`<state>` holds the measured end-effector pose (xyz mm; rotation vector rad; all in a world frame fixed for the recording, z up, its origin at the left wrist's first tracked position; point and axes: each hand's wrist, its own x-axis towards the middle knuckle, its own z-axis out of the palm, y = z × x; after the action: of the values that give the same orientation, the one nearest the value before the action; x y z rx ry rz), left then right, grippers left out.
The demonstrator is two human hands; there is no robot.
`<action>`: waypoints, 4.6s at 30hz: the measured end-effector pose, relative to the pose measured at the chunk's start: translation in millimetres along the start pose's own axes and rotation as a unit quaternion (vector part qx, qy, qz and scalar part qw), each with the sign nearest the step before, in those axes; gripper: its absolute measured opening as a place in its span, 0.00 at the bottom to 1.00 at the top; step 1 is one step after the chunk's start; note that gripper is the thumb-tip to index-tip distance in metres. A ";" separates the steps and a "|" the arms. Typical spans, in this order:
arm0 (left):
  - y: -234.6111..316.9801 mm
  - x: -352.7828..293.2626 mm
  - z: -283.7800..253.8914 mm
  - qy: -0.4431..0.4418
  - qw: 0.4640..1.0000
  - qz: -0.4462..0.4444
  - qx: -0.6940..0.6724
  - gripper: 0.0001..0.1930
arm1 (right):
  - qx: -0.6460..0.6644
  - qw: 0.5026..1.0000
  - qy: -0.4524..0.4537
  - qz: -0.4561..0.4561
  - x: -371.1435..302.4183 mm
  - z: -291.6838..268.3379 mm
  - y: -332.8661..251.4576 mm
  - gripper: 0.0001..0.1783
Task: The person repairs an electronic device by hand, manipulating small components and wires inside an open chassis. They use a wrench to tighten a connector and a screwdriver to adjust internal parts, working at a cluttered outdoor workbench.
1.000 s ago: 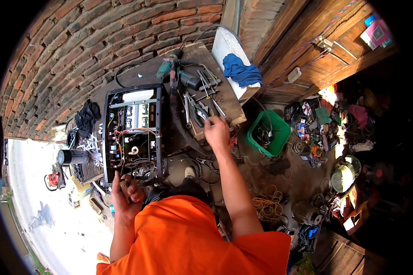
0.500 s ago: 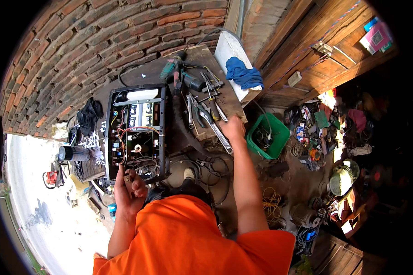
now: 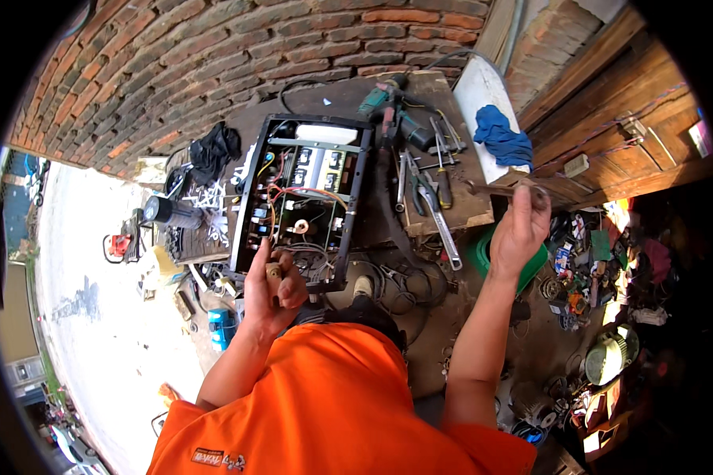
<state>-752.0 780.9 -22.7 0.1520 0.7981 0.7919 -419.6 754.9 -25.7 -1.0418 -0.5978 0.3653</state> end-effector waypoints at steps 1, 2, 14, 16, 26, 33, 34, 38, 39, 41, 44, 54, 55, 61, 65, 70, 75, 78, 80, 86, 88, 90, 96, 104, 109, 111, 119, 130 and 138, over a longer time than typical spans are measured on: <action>1.9 0.0 2.6 -0.019 1.000 -0.006 0.005 0.23 | 0.080 0.997 -0.012 0.007 -10.0 18.5 -6.8 0.11; 2.4 0.4 5.1 -0.020 1.000 -0.006 0.003 0.23 | 0.103 0.991 -0.045 0.067 -26.6 29.7 -0.3 0.12; 2.3 0.5 -0.1 0.004 0.993 0.115 0.019 0.20 | -0.010 0.738 -0.488 0.466 -155.0 89.5 -41.6 0.14; 1.0 2.2 -2.5 0.011 0.991 0.135 0.023 0.21 | 0.001 0.711 -0.493 0.502 -160.4 95.3 -43.1 0.14; 4.8 -8.8 -7.0 -0.050 0.995 0.074 0.044 0.22 | -0.111 0.743 -0.521 0.405 -169.7 103.4 -44.2 0.12; 2.4 -12.0 -9.7 -0.073 0.996 0.045 0.004 0.22 | -0.171 0.766 -0.548 0.291 -176.5 102.6 -48.3 0.12; 2.0 -11.6 -10.5 -0.084 0.995 0.044 -0.001 0.23 | -0.168 0.762 -0.560 0.280 -176.5 101.9 -47.0 0.12; 0.9 -15.4 -4.1 -0.063 0.997 0.048 0.019 0.23 | -0.178 0.764 -0.532 0.319 -175.2 105.7 -54.9 0.14; -0.6 -14.9 -5.3 -0.061 0.996 0.054 0.025 0.22 | -0.178 0.762 -0.531 0.326 -174.7 106.0 -56.6 0.14; -2.4 -15.2 -5.8 -0.062 0.995 0.063 0.041 0.22 | -0.177 0.762 -0.526 0.334 -175.1 105.0 -58.0 0.14; -2.7 -16.9 -7.4 -0.066 0.993 0.074 0.069 0.22 | -0.174 0.768 -0.526 0.321 -176.6 102.4 -57.3 0.14; 5.6 -30.1 -16.1 -0.075 0.955 0.087 0.274 0.26 | -0.190 0.759 -0.574 0.243 -166.8 93.5 -55.9 0.12; 5.3 -31.4 -16.7 -0.077 0.950 0.091 0.288 0.27 | -0.194 0.757 -0.578 0.237 -167.4 91.3 -55.6 0.12; 7.7 -39.0 -22.5 -0.116 0.929 0.089 0.339 0.30 | -0.202 0.772 -0.593 0.107 -173.2 83.2 -48.6 0.13; 12.1 -44.2 -28.3 -0.154 0.911 0.078 0.376 0.32 | -0.216 0.745 -0.628 0.062 -172.4 80.5 -46.5 0.09; 12.2 -43.0 -38.3 -0.159 0.874 0.087 0.450 0.32 | -0.241 0.713 -0.658 0.033 -163.9 84.8 -51.9 0.09; 18.3 -41.8 -32.9 -0.114 0.775 0.061 0.618 0.33 | -0.368 0.588 -0.717 -0.068 -138.8 101.7 -68.7 0.11; 17.8 -38.5 -23.5 -0.068 0.647 0.123 0.749 0.31 | -0.448 0.507 -0.720 -0.154 -139.3 104.7 -68.1 0.09; 11.4 -33.2 -16.2 0.017 0.578 0.162 0.800 0.30 | -0.507 0.475 -0.684 -0.222 -147.2 108.6 -63.7 0.08; 2.9 -4.6 -36.8 0.179 0.650 0.326 0.663 0.26 | -0.586 0.497 -0.568 -0.297 -164.3 122.2 -56.2 0.15; 5.2 -2.8 -36.9 0.188 0.693 0.334 0.610 0.26 | -0.586 0.517 -0.549 -0.297 -160.2 129.9 -58.6 0.12; 6.5 2.4 -41.6 0.176 0.721 0.374 0.557 0.29 | -0.564 0.555 -0.544 -0.279 -149.7 133.4 -62.5 0.11; 14.2 -7.0 -40.8 0.116 0.881 0.287 0.358 0.32 | -0.353 0.801 -0.482 0.039 -130.9 109.3 -49.8 0.10; 0.5 -22.2 -17.7 0.028 0.817 0.349 0.459 0.33 | -0.149 0.881 -0.395 0.214 -190.2 117.3 -20.6 0.11; 7.6 -35.0 -10.8 -0.062 0.838 0.296 0.453 0.26 | -0.106 0.892 -0.374 0.232 -187.9 113.4 -20.3 0.09; 9.2 -35.5 -12.7 -0.068 0.825 0.299 0.474 0.24 | -0.085 0.899 -0.367 0.225 -189.2 112.2 -21.6 0.10; 3.5 -32.0 -12.5 -0.039 0.839 0.322 0.436 0.13 | -0.088 0.879 -0.398 0.247 -178.4 112.1 -30.0 0.12; -1.8 -30.2 -13.2 -0.038 0.860 0.299 0.411 0.21 | -0.083 0.890 -0.400 0.204 -172.1 116.2 -35.5 0.18; -2.6 -31.0 -9.3 -0.040 0.837 0.346 0.422 0.16 | -0.069 0.886 -0.381 0.256 -171.2 116.8 -42.2 0.19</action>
<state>-770.4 756.2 -12.2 1.3233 0.9792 1.0442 -626.1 722.2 5.8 -1.1780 -1.0566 1.2517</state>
